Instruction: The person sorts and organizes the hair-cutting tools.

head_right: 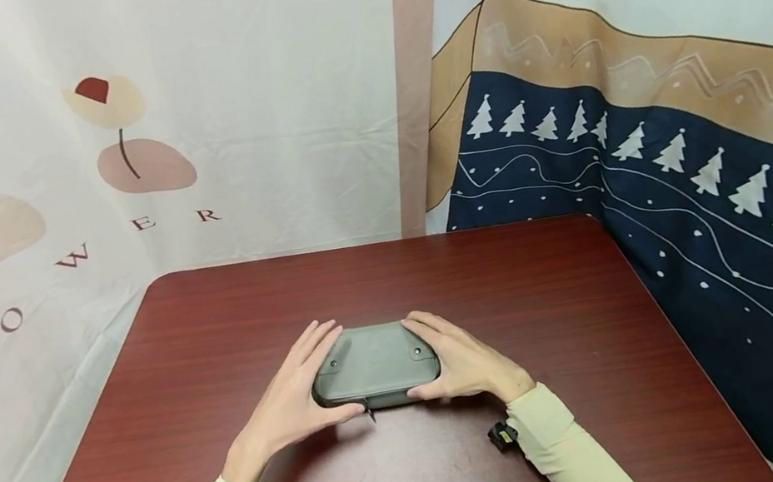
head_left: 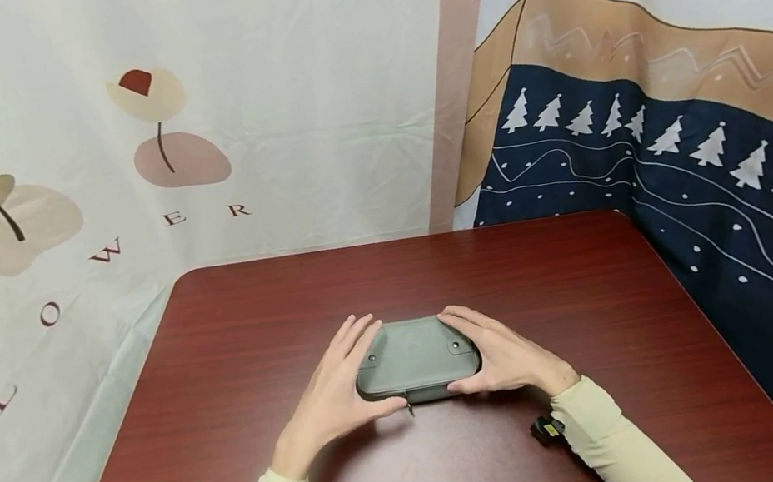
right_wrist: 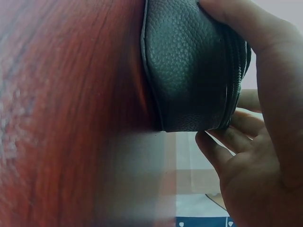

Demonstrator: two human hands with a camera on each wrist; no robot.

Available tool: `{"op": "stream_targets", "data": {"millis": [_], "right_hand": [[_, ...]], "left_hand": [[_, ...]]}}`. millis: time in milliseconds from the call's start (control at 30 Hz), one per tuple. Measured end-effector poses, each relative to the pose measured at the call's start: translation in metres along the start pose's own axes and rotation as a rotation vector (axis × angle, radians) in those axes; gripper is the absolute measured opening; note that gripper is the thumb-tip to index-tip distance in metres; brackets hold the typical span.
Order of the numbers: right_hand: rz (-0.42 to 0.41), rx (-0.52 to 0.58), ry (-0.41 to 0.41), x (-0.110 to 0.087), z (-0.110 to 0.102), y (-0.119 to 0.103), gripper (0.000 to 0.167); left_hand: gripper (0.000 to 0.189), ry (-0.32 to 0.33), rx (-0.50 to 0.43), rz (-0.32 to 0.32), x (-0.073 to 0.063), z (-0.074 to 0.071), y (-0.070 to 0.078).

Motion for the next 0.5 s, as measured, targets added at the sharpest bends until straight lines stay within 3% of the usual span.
{"op": "stream_targets", "data": {"millis": [233,500], "right_hand": [[-0.003,-0.004,0.014,0.0,0.0,0.0,0.109],[-0.01,0.009,0.015,-0.001,0.0,0.0,0.108]], "left_hand": [[0.108,0.253,0.083,0.038,-0.015,-0.003,0.025],[0.065,0.511,0.111,0.134,-0.032,0.0,0.054]]}}
Point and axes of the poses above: each hand's wrist, its own x-axis towards the middle knuckle, its own z-axis out of the palm, y = z × x, the point moved 5 cm from there along x, towards the middle knuckle, and after that the axes turned 8 degrees about -y, right-handed, at the moved point
